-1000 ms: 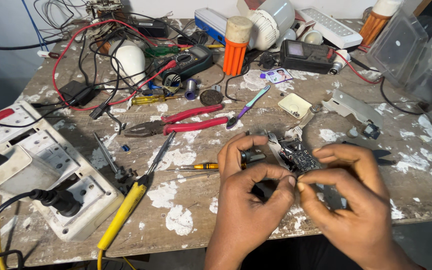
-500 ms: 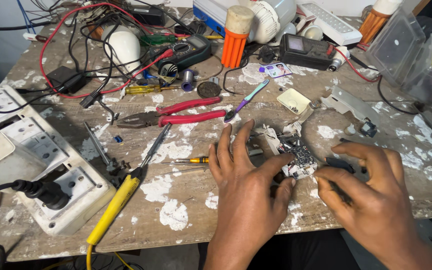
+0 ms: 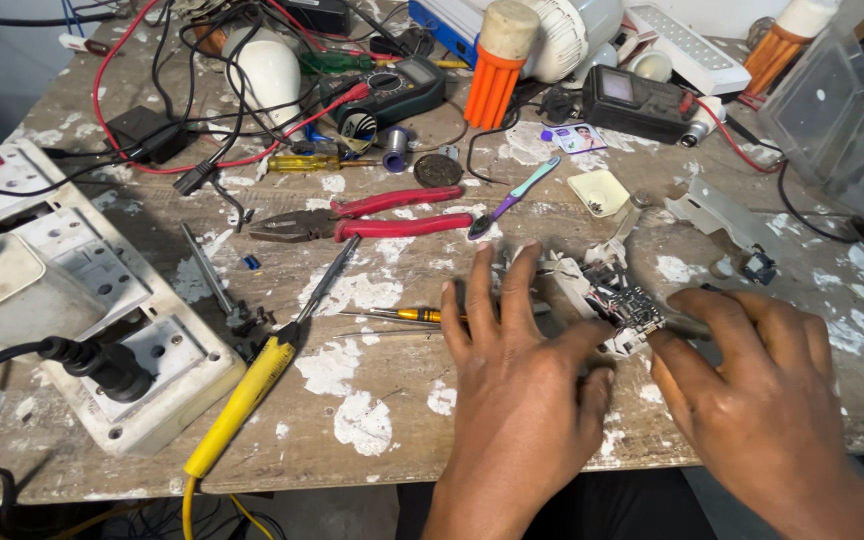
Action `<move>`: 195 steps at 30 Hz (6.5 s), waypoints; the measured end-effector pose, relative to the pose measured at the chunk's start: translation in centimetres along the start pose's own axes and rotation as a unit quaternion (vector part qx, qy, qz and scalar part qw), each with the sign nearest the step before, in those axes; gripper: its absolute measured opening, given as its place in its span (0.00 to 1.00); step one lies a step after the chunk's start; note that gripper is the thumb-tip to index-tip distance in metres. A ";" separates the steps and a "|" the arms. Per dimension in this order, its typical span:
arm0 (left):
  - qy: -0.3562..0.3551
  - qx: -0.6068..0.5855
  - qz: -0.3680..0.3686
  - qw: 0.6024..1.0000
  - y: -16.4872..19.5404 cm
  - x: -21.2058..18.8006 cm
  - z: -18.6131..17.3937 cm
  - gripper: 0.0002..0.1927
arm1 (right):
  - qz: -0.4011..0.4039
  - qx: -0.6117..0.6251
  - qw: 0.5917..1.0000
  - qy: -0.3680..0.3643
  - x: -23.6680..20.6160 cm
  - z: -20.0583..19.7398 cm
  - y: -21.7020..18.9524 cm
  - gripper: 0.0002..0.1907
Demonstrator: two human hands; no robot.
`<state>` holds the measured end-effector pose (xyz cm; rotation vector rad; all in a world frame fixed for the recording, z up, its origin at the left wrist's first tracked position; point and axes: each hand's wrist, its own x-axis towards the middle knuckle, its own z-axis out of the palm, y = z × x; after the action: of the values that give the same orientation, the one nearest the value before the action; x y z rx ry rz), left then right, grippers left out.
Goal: The person repairs a small drone at a cluttered workbench. They sort small screws into a plastic tray, manipulate the drone's exposed circuit board and frame by hand, use tweezers to handle small components, and use a screwdriver on the drone body while repositioning it across the bench.
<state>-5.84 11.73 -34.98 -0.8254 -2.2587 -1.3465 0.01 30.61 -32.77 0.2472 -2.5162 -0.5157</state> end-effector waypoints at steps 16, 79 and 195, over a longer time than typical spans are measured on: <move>-0.003 -0.007 0.003 1.000 -0.2 0.0 0.0 0.16 | 0.096 0.134 0.986 0.017 -2.2 0.8 1.1 0.18; -0.024 0.005 0.003 1.000 0.7 1.0 0.7 0.15 | 0.089 0.200 0.974 0.066 -1.6 1.4 2.0 0.18; 0.312 -0.257 -0.263 0.876 -6.4 -2.3 -13.6 0.07 | -0.102 0.337 0.857 -0.377 7.9 -4.3 -9.6 0.15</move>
<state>-7.96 -3.26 -34.17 0.1516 -1.6592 -2.1306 -3.57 18.35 -29.54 0.6885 -3.3922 0.3130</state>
